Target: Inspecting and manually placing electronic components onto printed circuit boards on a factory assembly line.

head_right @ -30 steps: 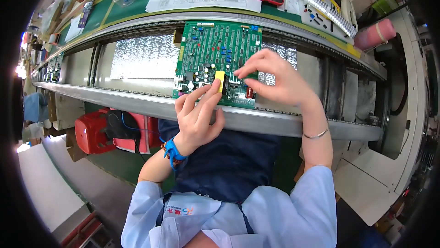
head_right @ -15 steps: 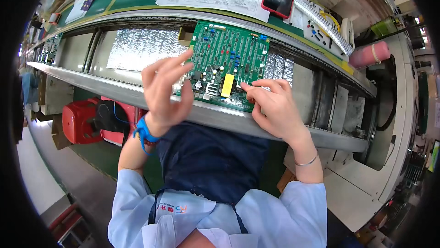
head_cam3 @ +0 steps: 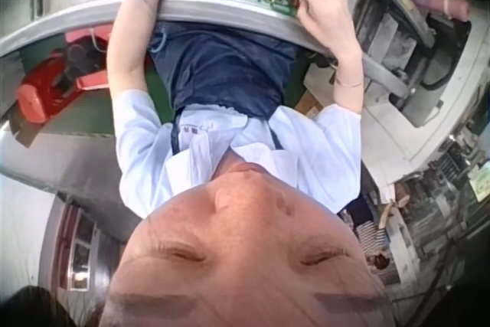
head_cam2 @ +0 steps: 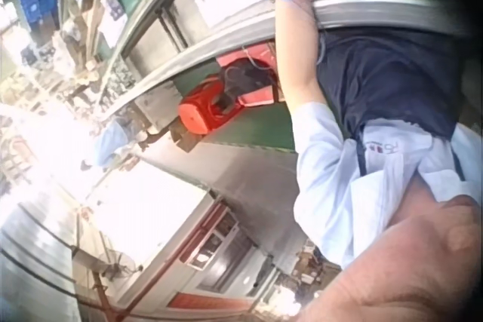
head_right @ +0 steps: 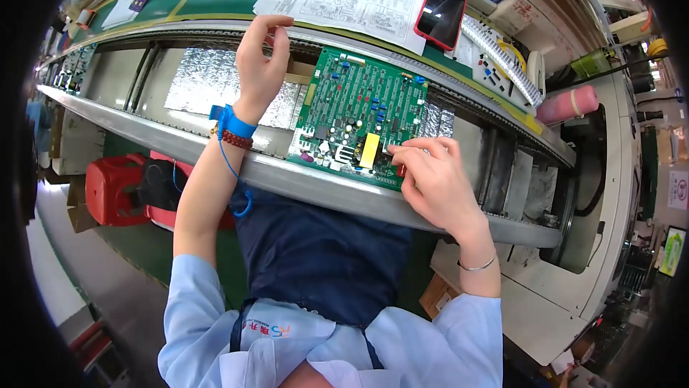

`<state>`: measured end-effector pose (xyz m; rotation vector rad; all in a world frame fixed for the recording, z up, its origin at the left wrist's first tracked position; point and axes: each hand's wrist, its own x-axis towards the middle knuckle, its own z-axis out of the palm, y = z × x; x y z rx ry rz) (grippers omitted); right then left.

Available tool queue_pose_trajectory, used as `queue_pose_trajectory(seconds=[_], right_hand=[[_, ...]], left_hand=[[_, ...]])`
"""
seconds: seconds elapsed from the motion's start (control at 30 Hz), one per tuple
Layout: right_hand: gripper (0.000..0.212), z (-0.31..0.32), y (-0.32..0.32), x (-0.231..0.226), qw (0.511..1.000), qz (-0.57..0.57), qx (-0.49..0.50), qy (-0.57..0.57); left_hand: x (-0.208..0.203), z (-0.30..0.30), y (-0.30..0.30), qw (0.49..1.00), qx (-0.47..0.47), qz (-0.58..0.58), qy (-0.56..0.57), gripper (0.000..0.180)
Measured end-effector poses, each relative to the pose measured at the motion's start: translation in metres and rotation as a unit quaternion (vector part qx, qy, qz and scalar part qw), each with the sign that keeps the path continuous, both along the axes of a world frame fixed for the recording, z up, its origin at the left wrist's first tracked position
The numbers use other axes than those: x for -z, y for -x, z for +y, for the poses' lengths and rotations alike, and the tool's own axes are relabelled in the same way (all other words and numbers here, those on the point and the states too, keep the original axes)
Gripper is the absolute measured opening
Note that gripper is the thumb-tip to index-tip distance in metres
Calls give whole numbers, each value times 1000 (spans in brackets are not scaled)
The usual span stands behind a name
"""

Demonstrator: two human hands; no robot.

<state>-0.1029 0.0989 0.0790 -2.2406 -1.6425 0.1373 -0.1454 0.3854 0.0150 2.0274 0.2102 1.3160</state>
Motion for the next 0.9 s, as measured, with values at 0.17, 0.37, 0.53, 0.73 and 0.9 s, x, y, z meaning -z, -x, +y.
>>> queue_pose_trajectory(seconds=[0.17,0.37,0.53,0.73,0.9], right_hand=[[19,10,-16,-6,998,32,27,-56],[19,40,-31,8,992,119,-14,-29],[26,45,-36,10,989,146,-31,21],[15,26,-40,11,986,151,39,-59],[17,7,-41,20,983,156,62,-73]], left_hand=[[-1,2,-1,1000,19,3,19,9],[5,3,2,998,46,12,41,9],[5,2,-2,996,61,7,58,10],[5,8,4,996,68,13,53,11],[7,10,3,996,71,18,54,11]])
